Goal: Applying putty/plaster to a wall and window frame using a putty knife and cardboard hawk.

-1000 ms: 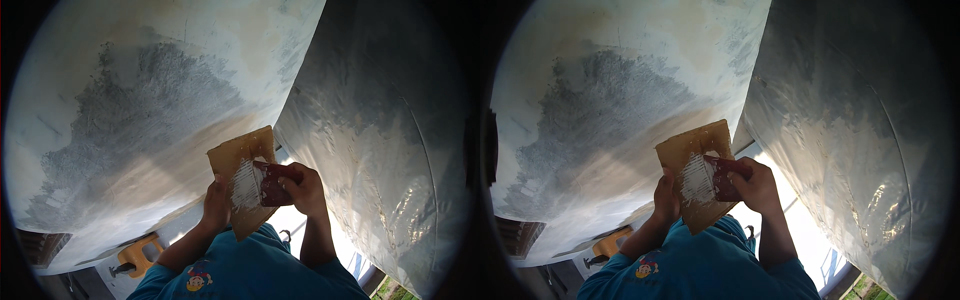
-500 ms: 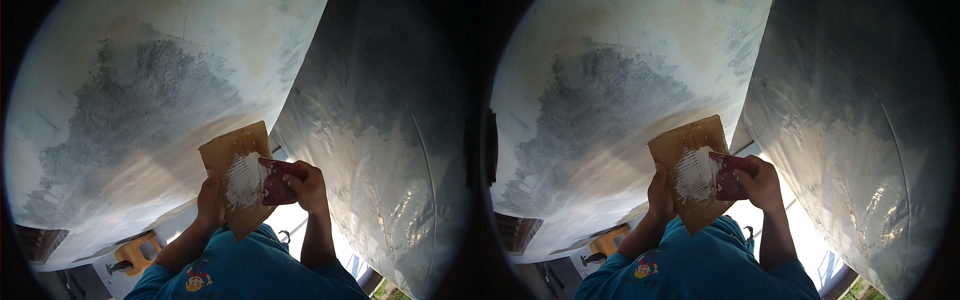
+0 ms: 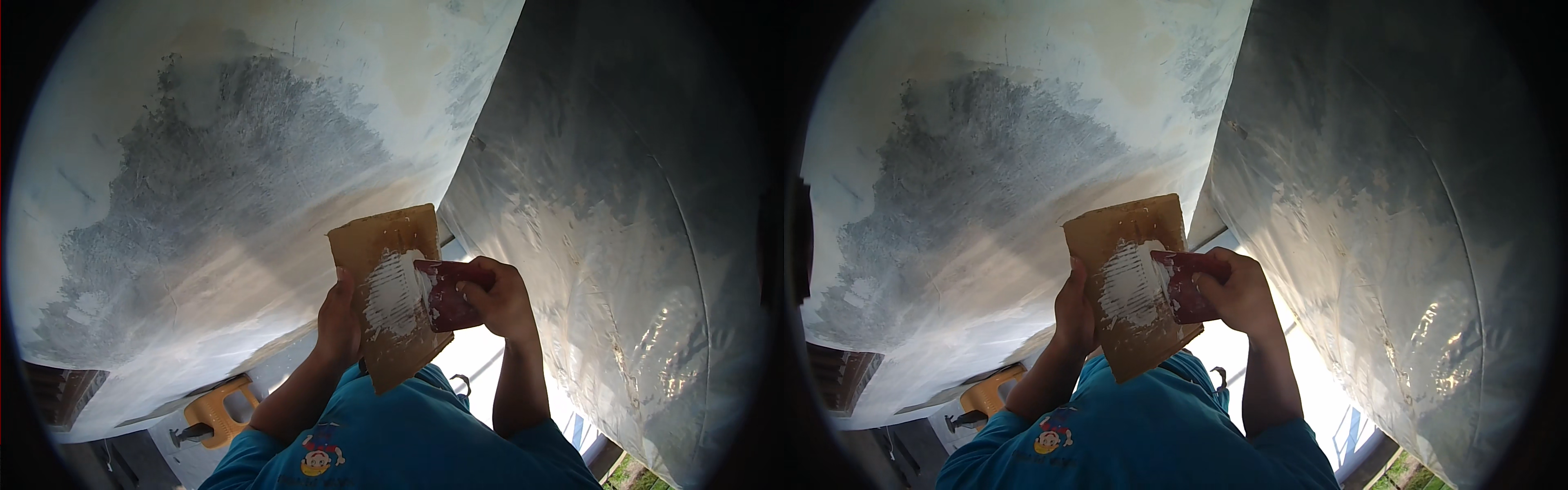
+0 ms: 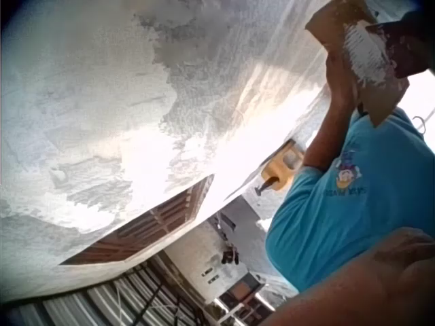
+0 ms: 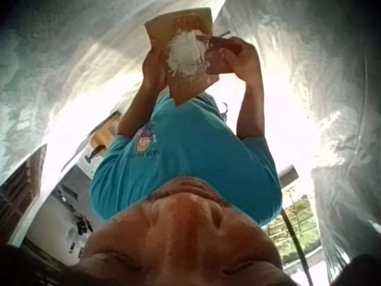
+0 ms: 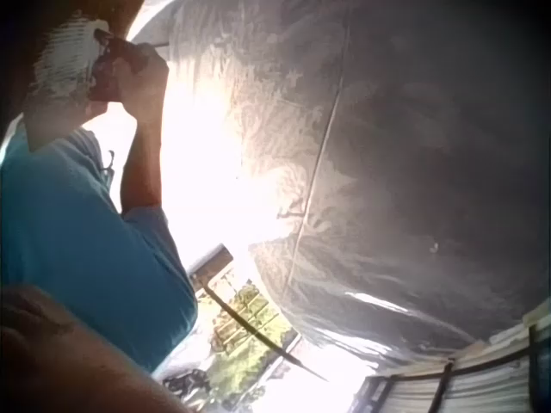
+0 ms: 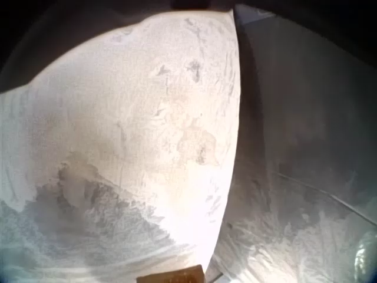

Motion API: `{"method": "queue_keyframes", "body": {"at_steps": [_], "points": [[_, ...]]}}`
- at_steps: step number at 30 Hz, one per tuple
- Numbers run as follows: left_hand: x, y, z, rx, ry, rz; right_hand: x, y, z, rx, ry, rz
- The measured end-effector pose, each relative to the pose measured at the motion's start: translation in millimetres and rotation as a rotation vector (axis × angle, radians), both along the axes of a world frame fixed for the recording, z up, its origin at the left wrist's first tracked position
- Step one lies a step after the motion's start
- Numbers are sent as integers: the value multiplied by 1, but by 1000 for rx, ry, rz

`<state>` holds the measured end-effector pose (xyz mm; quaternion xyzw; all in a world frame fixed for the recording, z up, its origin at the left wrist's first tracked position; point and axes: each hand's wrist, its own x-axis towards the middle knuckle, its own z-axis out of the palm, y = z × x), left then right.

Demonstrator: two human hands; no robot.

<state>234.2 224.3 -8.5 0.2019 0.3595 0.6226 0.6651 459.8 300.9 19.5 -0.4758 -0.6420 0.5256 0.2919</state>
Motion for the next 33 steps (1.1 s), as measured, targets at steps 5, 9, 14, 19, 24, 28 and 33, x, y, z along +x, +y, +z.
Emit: {"method": "queue_keyframes", "body": {"at_steps": [5, 9, 14, 19, 24, 28, 33], "points": [[-1, -1, -3, -26, 53, -7, 1, 1, 1, -8, -13, 5], [1, -3, -5, -21, 62, -8, -4, 3, 2, -23, -33, 14], [2, -2, -7, -59, 123, 30, -5, 6, -4, -20, -44, 22], [7, -2, -16, -12, 166, 25, -14, 5, -10, -32, -95, 11], [17, 2, -15, -8, 207, 116, -23, -1, -8, 31, -116, -9], [8, -1, -23, -30, 247, 137, -18, -1, -1, -43, 35, -79], [17, -9, -13, -10, 231, 108, -19, 1, -6, -44, 65, -119]]}}
